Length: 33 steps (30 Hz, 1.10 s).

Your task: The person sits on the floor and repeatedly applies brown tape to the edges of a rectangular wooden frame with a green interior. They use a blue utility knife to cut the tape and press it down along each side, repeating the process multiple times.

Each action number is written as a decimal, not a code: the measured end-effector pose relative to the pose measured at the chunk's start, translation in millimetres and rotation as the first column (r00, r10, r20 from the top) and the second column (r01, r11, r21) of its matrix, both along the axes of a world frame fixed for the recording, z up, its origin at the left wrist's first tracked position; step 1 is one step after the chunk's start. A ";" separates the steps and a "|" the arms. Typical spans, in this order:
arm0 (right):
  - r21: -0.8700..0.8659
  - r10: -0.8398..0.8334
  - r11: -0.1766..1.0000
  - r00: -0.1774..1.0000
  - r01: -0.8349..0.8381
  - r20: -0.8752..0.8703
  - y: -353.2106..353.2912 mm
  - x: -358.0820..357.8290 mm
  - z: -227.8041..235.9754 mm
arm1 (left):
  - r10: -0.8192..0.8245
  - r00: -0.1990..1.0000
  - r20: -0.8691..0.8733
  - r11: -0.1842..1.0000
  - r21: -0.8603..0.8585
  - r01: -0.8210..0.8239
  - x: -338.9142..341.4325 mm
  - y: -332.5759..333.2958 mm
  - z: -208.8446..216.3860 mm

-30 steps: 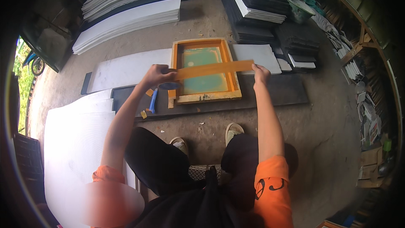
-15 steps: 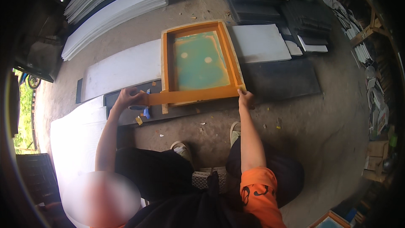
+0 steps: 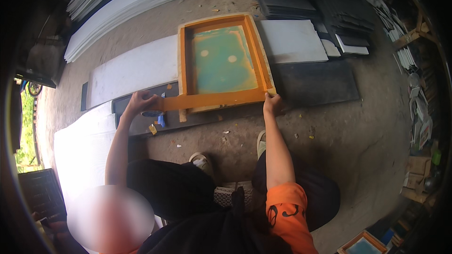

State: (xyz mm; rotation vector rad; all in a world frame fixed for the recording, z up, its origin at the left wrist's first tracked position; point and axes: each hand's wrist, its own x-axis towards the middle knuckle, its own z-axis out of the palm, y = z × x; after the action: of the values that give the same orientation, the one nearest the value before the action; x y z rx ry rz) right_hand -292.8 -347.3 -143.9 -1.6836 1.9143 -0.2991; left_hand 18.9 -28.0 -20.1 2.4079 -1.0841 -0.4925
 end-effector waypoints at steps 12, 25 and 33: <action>0.094 0.322 0.946 0.931 -0.310 -0.172 -39.2 -4.7 -14.5 | -0.022 0.997 -0.075 0.999 0.040 0.026 -3.4 5.0 -6.3; 0.224 0.104 0.968 0.994 -0.110 0.038 -37.1 -30.6 -34.5 | -0.036 0.999 0.024 0.931 0.365 0.024 -10.4 -3.9 -26.3; 0.388 -0.132 0.921 0.961 0.029 0.243 -23.1 -2.8 -45.0 | -0.024 1.000 0.014 0.930 0.367 0.017 -6.4 4.7 -33.4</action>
State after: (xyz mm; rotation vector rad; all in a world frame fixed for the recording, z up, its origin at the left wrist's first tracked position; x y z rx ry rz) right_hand -295.6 -370.4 -188.9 -1.2429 1.7129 -0.1593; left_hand 12.5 -23.3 -53.5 2.7276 -1.1064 -0.7392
